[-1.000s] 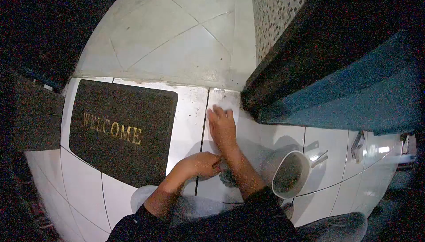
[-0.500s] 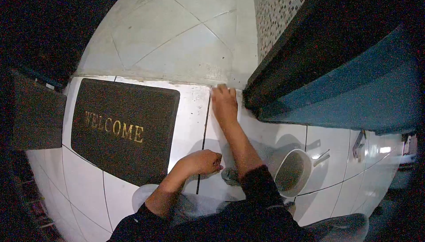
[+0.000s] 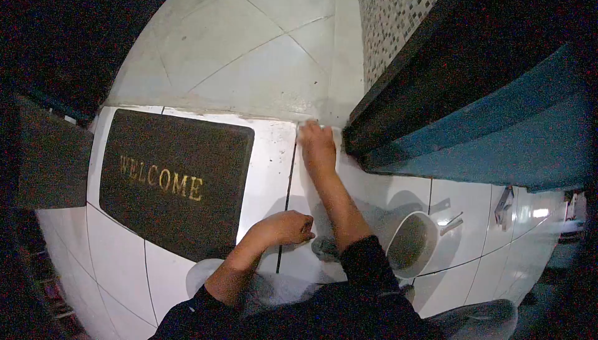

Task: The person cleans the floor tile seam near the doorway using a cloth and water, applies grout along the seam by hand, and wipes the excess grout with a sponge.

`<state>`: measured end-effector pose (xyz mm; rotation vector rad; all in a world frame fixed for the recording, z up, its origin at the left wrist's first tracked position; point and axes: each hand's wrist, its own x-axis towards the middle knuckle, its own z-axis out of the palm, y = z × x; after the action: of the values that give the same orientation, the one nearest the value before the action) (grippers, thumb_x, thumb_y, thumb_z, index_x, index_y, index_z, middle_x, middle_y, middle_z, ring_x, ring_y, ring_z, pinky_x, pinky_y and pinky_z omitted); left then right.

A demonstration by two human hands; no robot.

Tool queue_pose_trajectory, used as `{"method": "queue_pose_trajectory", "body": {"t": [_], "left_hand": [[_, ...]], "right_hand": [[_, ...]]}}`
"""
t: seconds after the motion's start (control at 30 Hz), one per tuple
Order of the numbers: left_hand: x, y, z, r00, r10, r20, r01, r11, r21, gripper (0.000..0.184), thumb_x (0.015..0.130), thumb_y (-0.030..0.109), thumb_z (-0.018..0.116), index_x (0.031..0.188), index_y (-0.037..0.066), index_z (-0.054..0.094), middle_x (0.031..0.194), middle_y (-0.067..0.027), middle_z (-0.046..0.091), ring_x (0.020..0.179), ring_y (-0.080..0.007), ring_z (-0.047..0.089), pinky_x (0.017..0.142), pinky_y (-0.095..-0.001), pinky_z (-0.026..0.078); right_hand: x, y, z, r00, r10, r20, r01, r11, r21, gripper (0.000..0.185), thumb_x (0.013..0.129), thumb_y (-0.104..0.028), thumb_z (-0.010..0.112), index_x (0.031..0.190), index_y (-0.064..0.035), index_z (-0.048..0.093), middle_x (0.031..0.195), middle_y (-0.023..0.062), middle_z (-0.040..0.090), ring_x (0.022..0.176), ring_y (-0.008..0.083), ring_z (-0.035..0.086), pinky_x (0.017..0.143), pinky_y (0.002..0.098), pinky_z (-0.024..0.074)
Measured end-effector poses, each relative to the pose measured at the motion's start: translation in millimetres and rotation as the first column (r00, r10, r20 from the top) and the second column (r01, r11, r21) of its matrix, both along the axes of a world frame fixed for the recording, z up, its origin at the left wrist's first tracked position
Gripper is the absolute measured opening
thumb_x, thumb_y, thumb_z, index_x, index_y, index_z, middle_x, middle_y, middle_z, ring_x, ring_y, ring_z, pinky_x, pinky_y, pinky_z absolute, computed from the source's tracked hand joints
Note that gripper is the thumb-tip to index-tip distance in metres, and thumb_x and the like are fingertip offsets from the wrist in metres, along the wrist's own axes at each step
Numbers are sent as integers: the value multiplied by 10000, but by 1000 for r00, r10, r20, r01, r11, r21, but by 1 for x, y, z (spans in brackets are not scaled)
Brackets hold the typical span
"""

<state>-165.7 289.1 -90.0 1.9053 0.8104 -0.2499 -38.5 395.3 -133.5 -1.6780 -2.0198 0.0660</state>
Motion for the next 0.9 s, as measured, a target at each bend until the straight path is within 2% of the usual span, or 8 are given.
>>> {"method": "queue_pose_trajectory", "body": {"t": [0.07, 0.17, 0.33, 0.4, 0.53, 0.63, 0.77, 0.9], "left_hand": [[3, 1, -4, 1000, -23, -8, 23, 1000, 17, 346, 802, 315, 525, 883, -15, 589, 860, -235, 609, 844, -388, 584, 758, -454, 457], [3, -1, -8, 1000, -15, -7, 15, 1000, -4, 341, 805, 314, 520, 875, -14, 584, 859, -237, 607, 850, -388, 582, 754, -455, 457], [-1, 0, 1, 1000, 9, 14, -9, 1000, 3, 336, 808, 307, 506, 863, -14, 590, 854, -247, 604, 832, -397, 582, 750, -465, 454], [0, -2, -5, 1000, 4, 11, -4, 1000, 13, 331, 809, 305, 505, 862, -10, 591, 851, -248, 604, 831, -398, 582, 748, -465, 454], [4, -1, -8, 1000, -5, -5, 5, 1000, -27, 337, 807, 314, 508, 880, -5, 590, 840, -247, 604, 823, -398, 583, 744, -464, 456], [2, -2, 0, 999, -29, -20, 29, 999, 33, 339, 806, 319, 507, 872, -1, 598, 828, -250, 605, 807, -400, 586, 737, -465, 459], [-2, -3, 2, 999, 31, 18, -31, 999, 30, 335, 802, 309, 506, 838, -8, 607, 819, -251, 607, 790, -399, 590, 728, -463, 464], [3, 0, -1, 1000, -4, -13, 3, 1000, -10, 336, 806, 315, 509, 841, -4, 609, 837, -249, 607, 805, -394, 592, 735, -456, 465]], "right_hand": [[1, -38, -3, 998, 37, -49, -43, 992, -119, 316, 691, -138, 656, 993, -60, 602, 1105, 89, 557, 848, 295, 512, 722, 372, 457], [-2, -63, -4, 994, 72, -81, -76, 996, -52, 327, 681, -155, 671, 990, -77, 603, 1131, 65, 555, 823, 282, 520, 695, 365, 469], [-7, 0, -3, 999, -48, 15, 48, 998, 43, 304, 703, -228, 654, 976, -108, 595, 1064, 28, 570, 850, 268, 522, 706, 393, 435], [-8, -5, 1, 988, -76, 133, 80, 996, -25, 299, 704, -243, 652, 973, -121, 604, 1066, 16, 571, 861, 251, 522, 710, 407, 420], [-12, -65, 5, 1000, -3, 29, 5, 997, -81, 274, 702, -179, 658, 965, -104, 632, 999, 34, 609, 802, 256, 536, 663, 386, 448], [-9, -33, -3, 988, -35, 153, 49, 995, -85, 248, 733, -240, 626, 952, -126, 604, 1067, 8, 567, 883, 249, 526, 687, 408, 421], [-9, 3, 6, 997, -70, 36, 72, 997, -32, 210, 746, -207, 611, 920, -91, 592, 1063, 40, 567, 900, 283, 513, 710, 409, 429], [-7, -66, -10, 998, 35, 43, -31, 995, -94, 245, 721, -195, 630, 946, -103, 595, 1059, 46, 573, 819, 259, 522, 655, 399, 449]]}}
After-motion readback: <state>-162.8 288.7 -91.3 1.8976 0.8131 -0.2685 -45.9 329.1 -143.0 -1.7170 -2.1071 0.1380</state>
